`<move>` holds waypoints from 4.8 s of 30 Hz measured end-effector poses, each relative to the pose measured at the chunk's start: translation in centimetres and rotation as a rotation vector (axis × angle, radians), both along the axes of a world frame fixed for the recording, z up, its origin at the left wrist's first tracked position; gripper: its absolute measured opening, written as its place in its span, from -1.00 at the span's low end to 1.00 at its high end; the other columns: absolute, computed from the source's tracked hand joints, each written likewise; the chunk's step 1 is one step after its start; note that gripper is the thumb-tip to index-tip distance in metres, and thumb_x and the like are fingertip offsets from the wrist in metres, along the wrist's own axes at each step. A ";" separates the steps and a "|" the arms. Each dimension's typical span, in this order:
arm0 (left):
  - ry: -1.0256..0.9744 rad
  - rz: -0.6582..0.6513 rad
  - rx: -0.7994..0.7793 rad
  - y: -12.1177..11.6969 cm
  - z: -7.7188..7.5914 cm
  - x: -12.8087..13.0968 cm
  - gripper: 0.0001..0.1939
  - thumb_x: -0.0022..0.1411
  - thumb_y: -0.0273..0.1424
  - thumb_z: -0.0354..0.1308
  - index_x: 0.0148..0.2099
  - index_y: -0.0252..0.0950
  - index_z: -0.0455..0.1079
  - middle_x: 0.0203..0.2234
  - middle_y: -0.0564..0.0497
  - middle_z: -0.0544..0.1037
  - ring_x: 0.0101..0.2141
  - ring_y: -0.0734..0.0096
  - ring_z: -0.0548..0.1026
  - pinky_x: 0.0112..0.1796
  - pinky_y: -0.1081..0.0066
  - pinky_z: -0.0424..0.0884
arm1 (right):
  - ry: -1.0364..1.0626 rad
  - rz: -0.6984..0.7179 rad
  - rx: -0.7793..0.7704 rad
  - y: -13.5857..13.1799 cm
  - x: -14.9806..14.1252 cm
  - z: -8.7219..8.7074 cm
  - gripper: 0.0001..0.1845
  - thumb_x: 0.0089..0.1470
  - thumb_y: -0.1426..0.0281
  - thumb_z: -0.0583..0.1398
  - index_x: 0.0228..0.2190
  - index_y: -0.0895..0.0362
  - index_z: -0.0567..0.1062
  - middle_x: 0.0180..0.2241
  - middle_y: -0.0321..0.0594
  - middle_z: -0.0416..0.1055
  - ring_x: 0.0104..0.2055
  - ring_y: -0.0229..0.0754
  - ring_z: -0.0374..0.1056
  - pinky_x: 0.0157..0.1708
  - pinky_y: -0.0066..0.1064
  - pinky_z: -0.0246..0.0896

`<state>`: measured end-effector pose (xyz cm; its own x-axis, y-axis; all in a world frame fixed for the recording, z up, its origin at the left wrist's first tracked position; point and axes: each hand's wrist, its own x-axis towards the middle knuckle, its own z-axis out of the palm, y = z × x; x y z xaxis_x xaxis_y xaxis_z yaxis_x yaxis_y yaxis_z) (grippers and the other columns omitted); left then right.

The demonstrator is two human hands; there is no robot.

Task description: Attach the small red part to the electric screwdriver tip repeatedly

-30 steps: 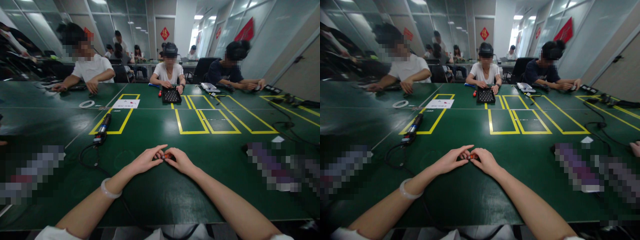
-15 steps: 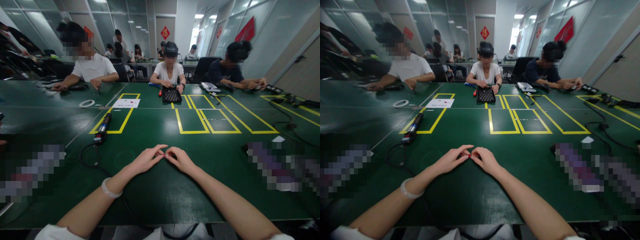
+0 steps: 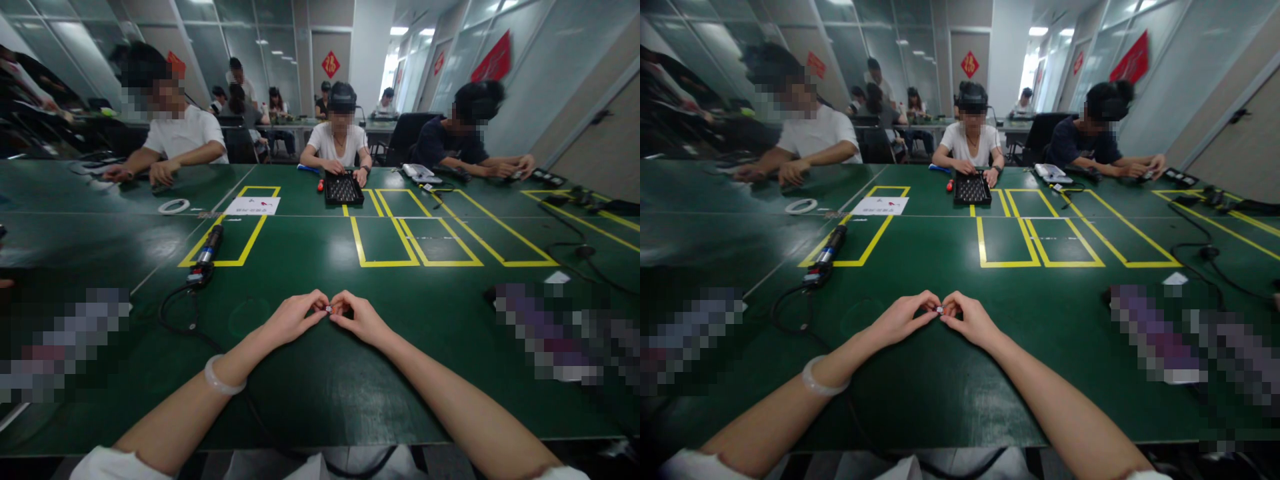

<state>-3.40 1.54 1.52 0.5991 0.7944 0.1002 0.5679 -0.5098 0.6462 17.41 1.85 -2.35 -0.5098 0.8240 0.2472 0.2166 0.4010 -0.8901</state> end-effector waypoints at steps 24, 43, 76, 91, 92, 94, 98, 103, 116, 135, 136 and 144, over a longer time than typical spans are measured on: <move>0.693 1.037 0.030 6.8 -0.7 -22.4 -0.28 0.22 0.07 -0.14 0.17 -0.43 0.15 0.04 -0.34 0.31 -0.03 -0.18 0.32 -0.21 0.04 0.36 | -0.062 -0.038 -0.005 0.4 0.2 -0.3 -0.85 0.11 0.43 0.18 -0.23 0.16 0.43 -0.40 -0.28 0.40 -0.37 -0.28 0.34 -0.31 -0.46 0.24; 0.674 0.890 0.134 6.8 -0.8 -17.7 -0.37 0.07 -0.07 0.07 0.08 -0.39 0.28 -0.08 -0.34 0.39 -0.05 -0.13 0.38 -0.19 0.10 0.39 | -0.089 -0.043 0.002 0.4 -0.2 0.0 -0.84 0.12 0.43 0.17 -0.21 0.16 0.44 -0.41 -0.28 0.39 -0.38 -0.27 0.32 -0.33 -0.46 0.23; 0.356 0.212 0.331 -0.7 -1.3 1.2 -0.34 0.14 -0.27 0.07 0.28 -0.23 0.04 0.03 -0.14 0.33 -0.02 0.13 0.30 -0.06 0.21 0.37 | -0.267 -0.177 0.252 0.6 -0.5 -0.9 -0.94 0.11 0.41 0.22 -0.31 0.10 0.41 -0.35 -0.25 0.37 -0.32 -0.20 0.30 -0.29 -0.40 0.19; 0.373 0.222 0.329 -0.8 -1.1 1.3 -0.37 0.17 -0.24 0.06 0.27 -0.21 0.05 0.03 -0.14 0.34 -0.01 0.13 0.31 -0.06 0.23 0.37 | -0.290 -0.125 0.278 0.2 0.0 0.0 -0.92 0.11 0.44 0.21 -0.29 0.10 0.44 -0.34 -0.25 0.35 -0.31 -0.20 0.30 -0.27 -0.40 0.21; 0.375 0.222 0.330 -0.8 -1.1 1.3 -0.36 0.17 -0.23 0.06 0.27 -0.23 0.06 0.04 -0.14 0.34 -0.01 0.13 0.31 -0.06 0.22 0.37 | -0.291 -0.121 0.278 0.2 0.1 0.1 -0.92 0.12 0.45 0.20 -0.28 0.10 0.44 -0.34 -0.24 0.35 -0.31 -0.20 0.31 -0.26 -0.40 0.21; 0.378 0.220 0.332 -0.8 -1.1 1.3 -0.36 0.18 -0.20 0.06 0.27 -0.25 0.06 0.04 -0.15 0.33 -0.01 0.12 0.30 -0.05 0.21 0.36 | -0.291 -0.111 0.276 0.2 0.2 0.2 -0.92 0.13 0.47 0.18 -0.28 0.10 0.45 -0.33 -0.23 0.37 -0.30 -0.20 0.32 -0.25 -0.39 0.21; 0.359 0.230 0.332 -0.9 -1.2 1.4 -0.37 0.21 -0.12 0.04 0.26 -0.25 0.06 0.04 -0.15 0.34 -0.01 0.13 0.31 -0.05 0.21 0.36 | -0.271 -0.113 0.287 0.2 0.2 0.0 -0.94 0.16 0.43 0.17 -0.30 0.11 0.46 -0.31 -0.21 0.36 -0.28 -0.18 0.32 -0.24 -0.38 0.23; 0.358 0.259 0.342 -0.8 -1.4 1.6 -0.41 0.26 -0.08 -0.02 0.23 -0.25 0.10 0.02 -0.15 0.34 -0.02 0.14 0.31 -0.07 0.23 0.36 | -0.225 -0.120 0.277 0.2 0.0 0.0 -0.92 0.17 0.45 0.15 -0.31 0.13 0.46 -0.32 -0.20 0.38 -0.30 -0.19 0.34 -0.27 -0.40 0.24; 0.493 0.276 0.429 -0.3 -1.1 1.6 -0.41 0.29 -0.14 -0.02 0.29 -0.21 0.05 -0.10 -0.13 0.34 -0.16 0.21 0.34 -0.15 0.28 0.31 | -0.193 -0.097 0.257 -0.1 0.4 0.3 -0.76 0.21 0.38 0.11 -0.08 0.12 0.41 -0.25 -0.18 0.45 -0.22 -0.17 0.36 -0.18 -0.35 0.26; 0.677 0.714 0.279 7.5 -1.5 -12.4 -0.34 0.27 -0.03 -0.12 0.31 -0.22 0.09 -0.01 -0.26 0.31 -0.08 0.01 0.37 -0.10 0.17 0.31 | -0.319 -0.156 0.174 -0.1 1.1 1.3 -0.82 0.24 0.39 0.09 -0.19 0.12 0.47 -0.64 -0.38 0.43 -0.45 -0.22 0.39 -0.22 -0.40 0.18; 0.681 0.745 0.263 7.7 -1.5 -13.6 -0.34 0.27 -0.01 -0.13 0.31 -0.22 0.09 0.00 -0.28 0.31 -0.09 -0.02 0.37 -0.11 0.15 0.31 | -0.317 -0.152 0.162 -0.1 1.1 1.4 -0.81 0.24 0.39 0.09 -0.18 0.13 0.48 -0.65 -0.38 0.42 -0.48 -0.24 0.39 -0.26 -0.43 0.19; 0.691 0.914 0.148 7.7 -1.5 -20.8 -0.30 0.26 0.02 -0.15 0.33 -0.24 0.06 0.01 -0.31 0.34 -0.07 -0.15 0.35 -0.17 0.08 0.30 | -0.294 -0.131 0.084 -0.3 1.0 1.3 -0.78 0.24 0.37 0.06 -0.17 0.14 0.47 -0.70 -0.43 0.35 -0.60 -0.30 0.36 -0.42 -0.53 0.19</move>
